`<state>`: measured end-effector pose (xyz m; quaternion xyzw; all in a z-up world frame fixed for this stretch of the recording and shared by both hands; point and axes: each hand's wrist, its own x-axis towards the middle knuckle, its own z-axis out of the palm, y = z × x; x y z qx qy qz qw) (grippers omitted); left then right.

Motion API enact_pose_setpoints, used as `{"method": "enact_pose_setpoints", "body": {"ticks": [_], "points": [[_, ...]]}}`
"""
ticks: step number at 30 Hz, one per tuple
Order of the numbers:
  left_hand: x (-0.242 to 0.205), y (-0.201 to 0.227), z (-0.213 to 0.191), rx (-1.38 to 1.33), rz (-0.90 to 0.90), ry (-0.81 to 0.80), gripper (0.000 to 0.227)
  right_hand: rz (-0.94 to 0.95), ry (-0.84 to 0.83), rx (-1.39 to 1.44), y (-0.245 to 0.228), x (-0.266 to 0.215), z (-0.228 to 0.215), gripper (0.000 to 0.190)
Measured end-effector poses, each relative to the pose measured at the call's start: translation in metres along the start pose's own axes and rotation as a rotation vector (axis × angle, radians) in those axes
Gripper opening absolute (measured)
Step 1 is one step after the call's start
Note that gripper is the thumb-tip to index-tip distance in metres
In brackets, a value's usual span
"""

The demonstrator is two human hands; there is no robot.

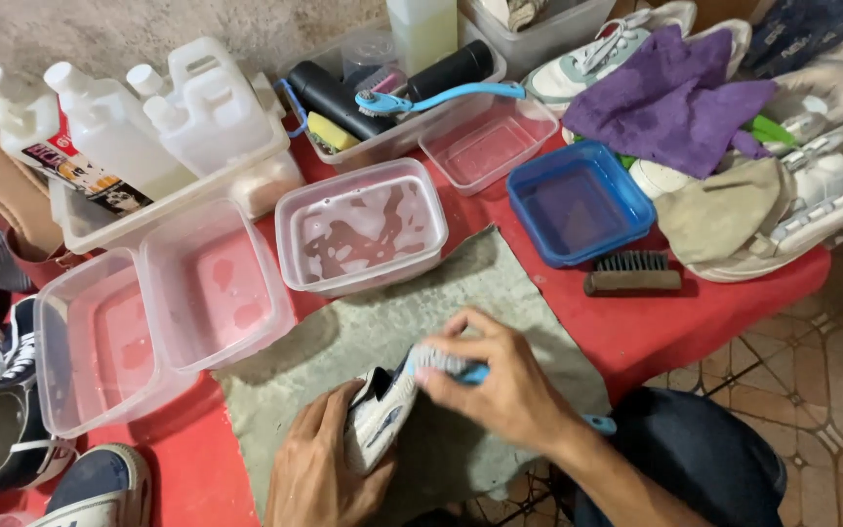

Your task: The person scrubs a white and blue Puma slide with a blue brush, repeatedly dipping the brush into a container of soapy water. They clean the strap, sole, and edges of the slide while holding it over a cloth on a red table.

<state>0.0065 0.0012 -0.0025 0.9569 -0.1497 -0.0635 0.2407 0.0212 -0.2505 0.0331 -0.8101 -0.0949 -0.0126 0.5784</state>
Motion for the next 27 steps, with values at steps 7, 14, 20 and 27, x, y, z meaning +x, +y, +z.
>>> {"method": "enact_pose_setpoints", "body": {"ticks": [7,14,20,27], "points": [[0.000,0.006,-0.003,-0.024,0.062,0.044,0.084,-0.054,0.203,-0.120,0.000,-0.002,0.007,0.034],[-0.006,0.008,-0.008,-0.042,0.050,-0.003,0.086,-0.234,0.212,-0.092,-0.003,-0.013,0.027,0.043],[-0.002,0.010,-0.008,-0.059,0.062,0.021,0.083,-0.303,0.209,-0.140,-0.011,-0.010,0.026,0.029],[-0.002,0.002,-0.003,-0.045,0.048,-0.011,0.089,-0.381,0.198,-0.099,-0.021,-0.025,0.037,0.023]]}}
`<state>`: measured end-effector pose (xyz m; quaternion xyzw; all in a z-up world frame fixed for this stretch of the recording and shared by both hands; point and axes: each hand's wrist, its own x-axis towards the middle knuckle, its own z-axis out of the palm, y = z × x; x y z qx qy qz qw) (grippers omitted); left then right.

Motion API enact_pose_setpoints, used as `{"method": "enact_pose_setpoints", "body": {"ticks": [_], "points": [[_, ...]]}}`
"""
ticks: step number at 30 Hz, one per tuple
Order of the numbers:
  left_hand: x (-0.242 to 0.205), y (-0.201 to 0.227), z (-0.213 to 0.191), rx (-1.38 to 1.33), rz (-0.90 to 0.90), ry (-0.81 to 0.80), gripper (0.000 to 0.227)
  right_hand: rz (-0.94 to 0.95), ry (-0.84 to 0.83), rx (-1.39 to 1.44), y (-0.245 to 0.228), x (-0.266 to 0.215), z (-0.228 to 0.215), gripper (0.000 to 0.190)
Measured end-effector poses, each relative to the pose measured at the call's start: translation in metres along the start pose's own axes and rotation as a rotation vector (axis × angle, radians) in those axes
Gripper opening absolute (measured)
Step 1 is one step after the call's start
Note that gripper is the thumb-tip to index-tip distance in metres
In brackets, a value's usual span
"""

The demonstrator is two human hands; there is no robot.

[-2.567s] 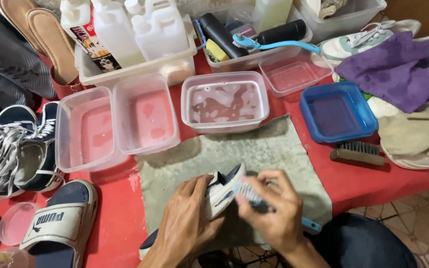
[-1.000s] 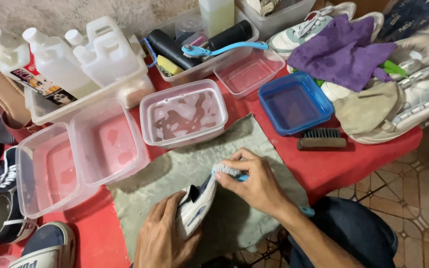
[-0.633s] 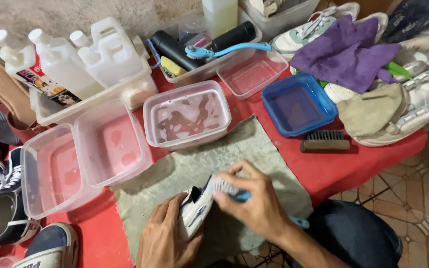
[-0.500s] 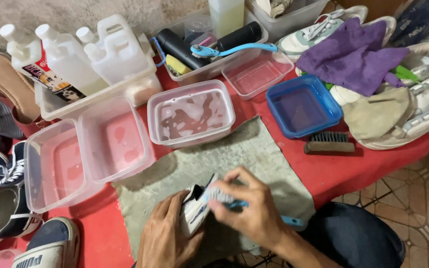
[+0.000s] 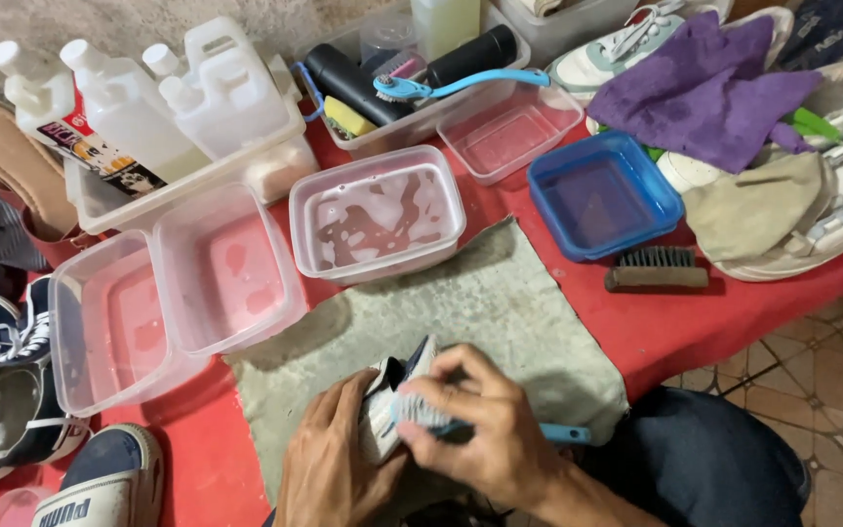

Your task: The person scrubs a white and blue Puma slide with a blue brush, repeatedly dipping the brush into a container of soapy water. They clean the strap, sole, and edges of the slide while holding it over a cloth on a red table.

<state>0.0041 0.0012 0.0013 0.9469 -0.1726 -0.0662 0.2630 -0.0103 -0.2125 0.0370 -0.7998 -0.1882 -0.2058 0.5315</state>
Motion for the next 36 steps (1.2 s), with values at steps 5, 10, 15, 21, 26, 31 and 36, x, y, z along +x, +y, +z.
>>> {"method": "enact_pose_setpoints", "body": {"ticks": [5,10,15,21,26,31,36], "points": [[0.004,0.011,-0.008,-0.025,-0.005,0.052,0.080,0.050,0.072,-0.013,0.015,0.005,-0.001,0.032],[0.000,0.016,-0.008,-0.003,-0.053,0.017,0.080,0.098,0.019,0.027,0.019,0.002,-0.001,0.034],[-0.002,0.012,0.003,0.038,0.013,0.081,0.079,0.021,-0.023,0.035,0.000,0.000,-0.003,0.026],[0.000,0.012,-0.007,0.004,-0.044,0.003,0.087,0.083,0.017,-0.011,0.016,0.006,-0.008,0.041],[0.005,0.023,-0.017,0.017,-0.001,0.045,0.077,0.160,0.077,-0.067,0.044,0.004,-0.018,0.037],[0.009,0.026,-0.025,0.070,0.001,0.078,0.075,0.249,0.228,-0.092,0.047,0.009,-0.030,0.036],[0.019,0.052,-0.036,0.409,0.262,0.178,0.077,0.279,0.229,-0.065,0.052,0.008,-0.033,0.042]]}}
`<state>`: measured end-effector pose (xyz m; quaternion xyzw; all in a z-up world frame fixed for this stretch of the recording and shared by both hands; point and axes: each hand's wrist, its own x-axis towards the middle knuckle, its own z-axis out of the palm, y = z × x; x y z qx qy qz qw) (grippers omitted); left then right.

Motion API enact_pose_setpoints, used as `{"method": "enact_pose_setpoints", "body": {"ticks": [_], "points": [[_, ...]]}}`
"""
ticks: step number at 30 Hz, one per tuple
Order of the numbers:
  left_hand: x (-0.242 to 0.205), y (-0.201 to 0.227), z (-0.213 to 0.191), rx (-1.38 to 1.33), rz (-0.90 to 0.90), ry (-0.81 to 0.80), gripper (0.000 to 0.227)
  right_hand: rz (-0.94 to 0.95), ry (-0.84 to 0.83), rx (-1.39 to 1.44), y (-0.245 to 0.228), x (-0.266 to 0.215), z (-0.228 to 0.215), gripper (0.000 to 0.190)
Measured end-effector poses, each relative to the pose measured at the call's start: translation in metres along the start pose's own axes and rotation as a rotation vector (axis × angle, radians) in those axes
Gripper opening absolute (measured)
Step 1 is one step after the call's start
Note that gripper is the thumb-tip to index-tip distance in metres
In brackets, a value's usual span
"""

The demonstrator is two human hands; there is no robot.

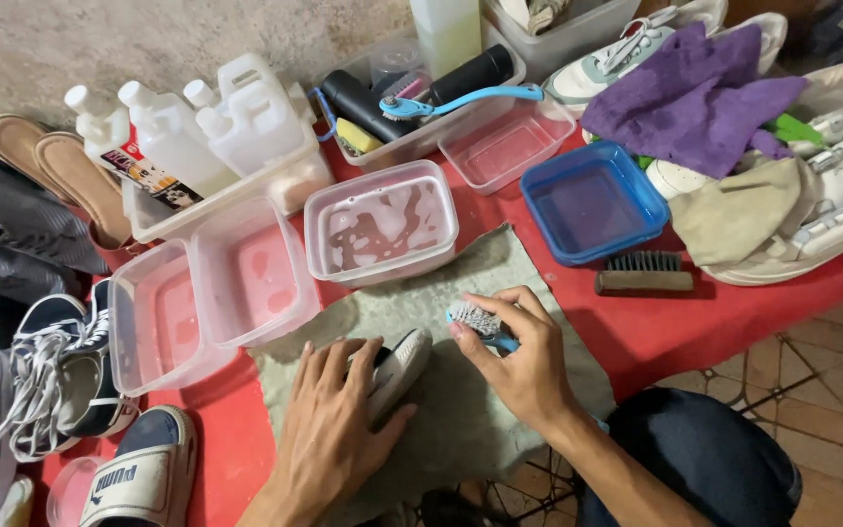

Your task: The person scrubs a white and blue Puma slide with a blue brush, repeatedly dipping the brush into a container of soapy water. They clean the strap, sole, and edges of the slide while holding it over a cloth on a red table.

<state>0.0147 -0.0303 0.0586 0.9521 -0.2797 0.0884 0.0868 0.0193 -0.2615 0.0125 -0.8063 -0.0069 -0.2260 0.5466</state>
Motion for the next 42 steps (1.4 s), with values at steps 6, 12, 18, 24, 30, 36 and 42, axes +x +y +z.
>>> {"method": "enact_pose_setpoints", "body": {"ticks": [6,12,18,24,30,36,42], "points": [[0.026,0.004,0.034,-0.025,-0.102,-0.174,0.034,0.064,0.004,0.021,0.006,0.007,-0.006,0.046],[0.039,0.043,-0.091,-0.136,-0.498,-0.253,0.049,0.050,0.038,0.016,0.007,0.010,-0.017,0.047],[0.002,0.034,-0.162,-0.617,-0.652,0.157,0.037,0.113,0.203,0.113,0.006,0.011,-0.023,0.039],[-0.065,-0.001,-0.080,-0.766,-0.425,0.232,0.027,0.168,0.254,0.232,-0.003,0.007,-0.025,0.039],[-0.114,-0.009,-0.039,-0.773,-0.535,0.182,0.032,0.084,0.094,0.201,-0.011,-0.007,-0.011,0.042],[-0.114,-0.006,-0.059,-0.829,-0.500,0.353,0.023,0.055,0.051,0.179,-0.014,-0.009,0.001,0.043],[-0.109,-0.001,-0.105,-0.629,-0.405,0.533,0.034,0.027,0.061,-0.026,-0.016,0.052,0.002,0.031]]}}
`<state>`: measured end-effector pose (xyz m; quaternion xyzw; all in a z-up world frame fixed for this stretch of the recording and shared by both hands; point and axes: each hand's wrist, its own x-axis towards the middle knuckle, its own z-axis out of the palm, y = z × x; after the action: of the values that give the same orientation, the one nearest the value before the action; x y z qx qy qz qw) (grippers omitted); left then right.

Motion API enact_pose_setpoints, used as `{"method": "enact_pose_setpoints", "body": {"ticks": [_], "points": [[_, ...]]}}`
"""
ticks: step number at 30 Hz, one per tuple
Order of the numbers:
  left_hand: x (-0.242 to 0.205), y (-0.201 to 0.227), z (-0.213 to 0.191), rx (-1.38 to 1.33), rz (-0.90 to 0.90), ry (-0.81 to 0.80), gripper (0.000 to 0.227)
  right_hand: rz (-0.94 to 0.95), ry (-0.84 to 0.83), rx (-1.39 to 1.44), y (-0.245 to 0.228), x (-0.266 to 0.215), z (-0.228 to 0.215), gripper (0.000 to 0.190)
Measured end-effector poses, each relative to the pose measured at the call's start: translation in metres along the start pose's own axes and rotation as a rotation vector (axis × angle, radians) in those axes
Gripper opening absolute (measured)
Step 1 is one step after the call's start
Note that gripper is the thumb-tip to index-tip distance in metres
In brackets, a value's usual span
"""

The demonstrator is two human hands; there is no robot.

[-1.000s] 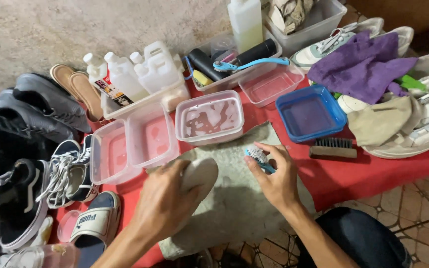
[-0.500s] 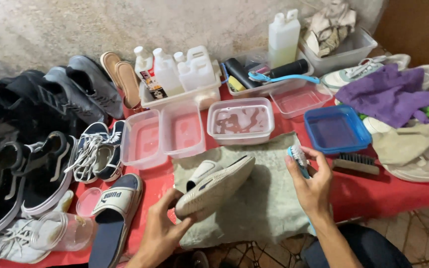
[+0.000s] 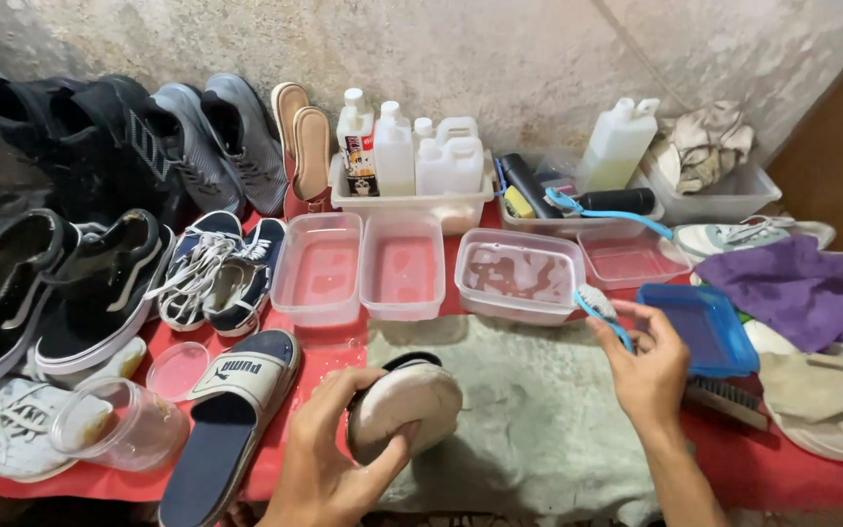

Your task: The person scrubs a white and blue Puma slide with a blue brush, repeatedly dipping the brush into a container of soapy water. They clean the strap, sole, and edges of the slide while holding it over a cloth on a red table.

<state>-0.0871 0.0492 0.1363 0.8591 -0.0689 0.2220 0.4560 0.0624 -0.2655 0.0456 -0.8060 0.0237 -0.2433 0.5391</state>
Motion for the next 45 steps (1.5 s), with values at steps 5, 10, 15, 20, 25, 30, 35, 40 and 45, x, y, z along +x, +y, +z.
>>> {"method": "enact_pose_setpoints", "body": {"ticks": [5,10,15,20,25,30,35,40,45], "points": [[-0.003,-0.005,0.004,-0.033,0.056,0.057,0.041,-0.196,-0.293,-0.291,0.006,0.074,0.042,0.027],[-0.003,-0.014,0.015,-0.029,0.135,0.060,0.041,-0.168,-0.525,-0.731,0.004,0.108,0.094,0.022],[-0.006,-0.024,0.032,-0.035,0.105,0.074,0.038,-0.236,-0.525,-0.549,-0.001,0.126,0.110,0.020],[-0.004,-0.026,0.028,-0.029,0.104,0.068,0.041,-0.308,-0.473,-0.457,-0.018,0.130,0.075,0.028],[-0.004,-0.029,0.029,-0.024,0.126,0.078,0.040,-0.463,-0.168,-0.295,0.024,0.086,0.048,0.044],[-0.006,-0.027,0.041,0.104,0.022,0.203,0.041,-0.366,-0.212,-0.346,0.049,0.058,0.023,0.041],[-0.001,-0.033,0.049,0.149,-0.083,0.211,0.042,-0.228,-0.337,-0.357,0.049,0.052,0.019,0.041],[0.009,-0.033,0.055,0.173,-0.173,0.205,0.038,-0.205,-0.235,-0.318,0.061,0.106,0.005,0.040],[0.011,-0.058,0.051,0.164,-0.131,0.080,0.045,-0.211,-0.251,-0.752,0.148,0.188,0.009,0.040]]}}
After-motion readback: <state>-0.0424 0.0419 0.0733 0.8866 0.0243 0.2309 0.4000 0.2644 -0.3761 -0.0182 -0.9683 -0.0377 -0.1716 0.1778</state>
